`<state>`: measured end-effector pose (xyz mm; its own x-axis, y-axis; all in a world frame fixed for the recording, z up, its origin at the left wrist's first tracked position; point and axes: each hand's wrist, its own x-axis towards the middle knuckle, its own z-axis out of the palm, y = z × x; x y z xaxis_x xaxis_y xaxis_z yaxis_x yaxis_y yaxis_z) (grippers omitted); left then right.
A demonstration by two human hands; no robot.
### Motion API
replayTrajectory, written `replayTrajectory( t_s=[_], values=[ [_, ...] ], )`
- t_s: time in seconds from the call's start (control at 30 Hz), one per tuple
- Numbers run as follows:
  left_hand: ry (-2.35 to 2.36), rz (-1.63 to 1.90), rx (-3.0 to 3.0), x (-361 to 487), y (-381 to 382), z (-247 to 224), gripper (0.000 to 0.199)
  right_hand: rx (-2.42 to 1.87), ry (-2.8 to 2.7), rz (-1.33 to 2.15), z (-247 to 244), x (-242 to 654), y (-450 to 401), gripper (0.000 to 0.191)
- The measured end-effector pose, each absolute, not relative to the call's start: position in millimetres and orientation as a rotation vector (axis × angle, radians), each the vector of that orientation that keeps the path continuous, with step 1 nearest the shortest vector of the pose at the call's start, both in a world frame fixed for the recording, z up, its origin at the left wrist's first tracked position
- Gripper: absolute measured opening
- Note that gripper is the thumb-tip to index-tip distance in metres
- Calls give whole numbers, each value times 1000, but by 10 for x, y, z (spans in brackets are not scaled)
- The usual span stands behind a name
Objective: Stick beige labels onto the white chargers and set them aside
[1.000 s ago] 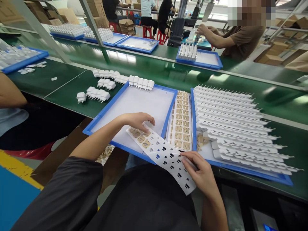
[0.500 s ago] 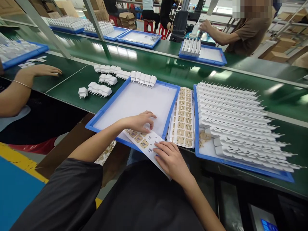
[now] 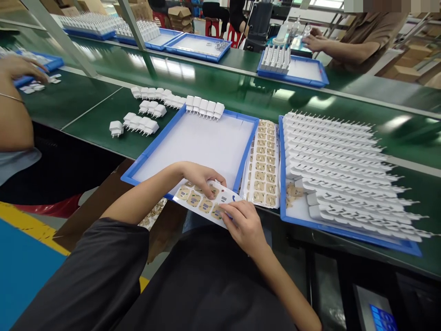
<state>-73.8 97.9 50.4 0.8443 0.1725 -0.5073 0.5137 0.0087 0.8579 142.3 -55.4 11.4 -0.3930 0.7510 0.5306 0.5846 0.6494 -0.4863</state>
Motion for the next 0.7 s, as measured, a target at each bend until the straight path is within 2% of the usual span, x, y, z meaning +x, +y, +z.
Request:
replayTrajectory(
  t_s=[0.3,0.7],
  values=[
    [495,-219,1296,-705,938,432,59,-970,-1975,322,100,1342,-463,13],
    [426,-238,1388,-622,1174,499,56,-937,-1796,497,52,1497,-463,10]
  ],
)
